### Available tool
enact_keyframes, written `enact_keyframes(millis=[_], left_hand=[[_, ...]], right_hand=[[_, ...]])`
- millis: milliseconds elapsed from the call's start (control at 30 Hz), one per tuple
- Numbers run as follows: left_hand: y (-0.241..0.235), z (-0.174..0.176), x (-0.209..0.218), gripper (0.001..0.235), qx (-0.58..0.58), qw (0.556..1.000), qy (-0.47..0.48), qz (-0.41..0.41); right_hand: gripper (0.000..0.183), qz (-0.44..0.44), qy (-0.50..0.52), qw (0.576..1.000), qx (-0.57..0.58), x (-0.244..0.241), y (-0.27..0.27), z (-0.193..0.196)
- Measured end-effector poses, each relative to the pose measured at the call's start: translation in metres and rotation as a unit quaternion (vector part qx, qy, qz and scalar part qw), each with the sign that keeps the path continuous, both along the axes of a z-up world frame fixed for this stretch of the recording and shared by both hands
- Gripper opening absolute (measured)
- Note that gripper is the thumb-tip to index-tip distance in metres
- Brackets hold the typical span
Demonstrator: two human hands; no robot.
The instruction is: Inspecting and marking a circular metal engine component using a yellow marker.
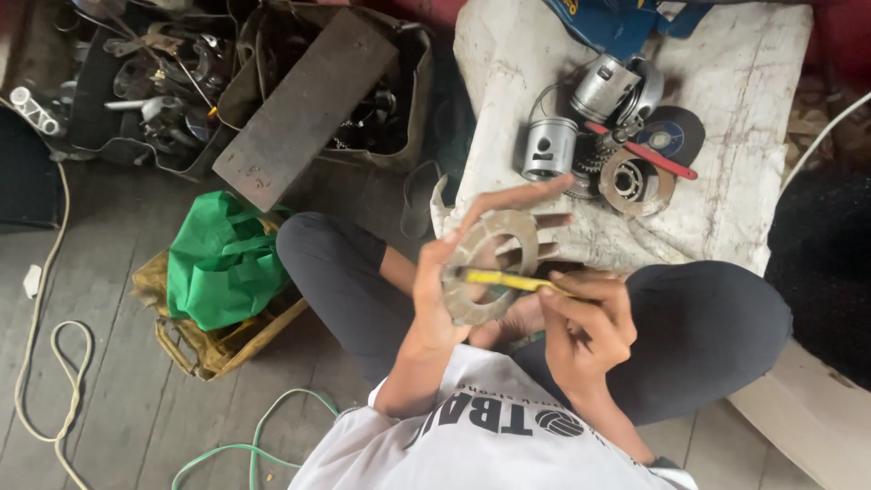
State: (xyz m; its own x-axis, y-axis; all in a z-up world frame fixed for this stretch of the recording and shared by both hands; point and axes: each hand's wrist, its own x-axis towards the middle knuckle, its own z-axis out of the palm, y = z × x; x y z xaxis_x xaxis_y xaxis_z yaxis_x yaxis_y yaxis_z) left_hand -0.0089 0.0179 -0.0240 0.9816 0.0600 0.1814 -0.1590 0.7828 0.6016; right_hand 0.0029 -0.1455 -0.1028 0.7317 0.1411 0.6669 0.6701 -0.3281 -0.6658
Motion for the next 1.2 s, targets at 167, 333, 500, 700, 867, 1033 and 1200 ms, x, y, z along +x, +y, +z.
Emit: enact_keyframes(millis=[167,333,500,700,867,1033,1200], left_hand=[[0.006,0.0,-0.001,0.06,0.042,0.998,-0.036,-0.001],[0.01,-0.01,-0.003,0.065,-0.004,0.997,-0.03,-0.065],[0.014,-0.01,0.0,0.059,-0.023,0.998,-0.056,0.0],[0.007,-0.012,-0.002,0.063,-0.032,0.998,-0.043,-0.035],[-0.007,-0.003,-0.009,0.065,-0.166,0.98,0.004,-0.11],[0.003,0.007,-0.004,0.067,-0.027,0.997,0.015,-0.071],[0.007,0.002,-0.003,0.065,0.04,0.997,-0.019,-0.057]], right_hand=[[0.017,-0.023,0.023,0.999,-0.012,0.008,-0.002,0.001],[0.011,-0.002,-0.009,1.0,0.001,0.007,-0.004,-0.002],[0.009,-0.001,-0.02,0.999,0.03,0.008,-0.011,-0.012],[0.014,0.056,-0.074,0.993,0.066,0.002,-0.002,-0.016],[0.011,-0.053,-0.02,0.998,0.011,0.006,-0.009,-0.009],[0.016,0.076,-0.056,0.993,0.067,-0.002,0.001,-0.016],[0.014,-0.017,-0.021,1.0,0.011,0.005,-0.007,-0.009]])
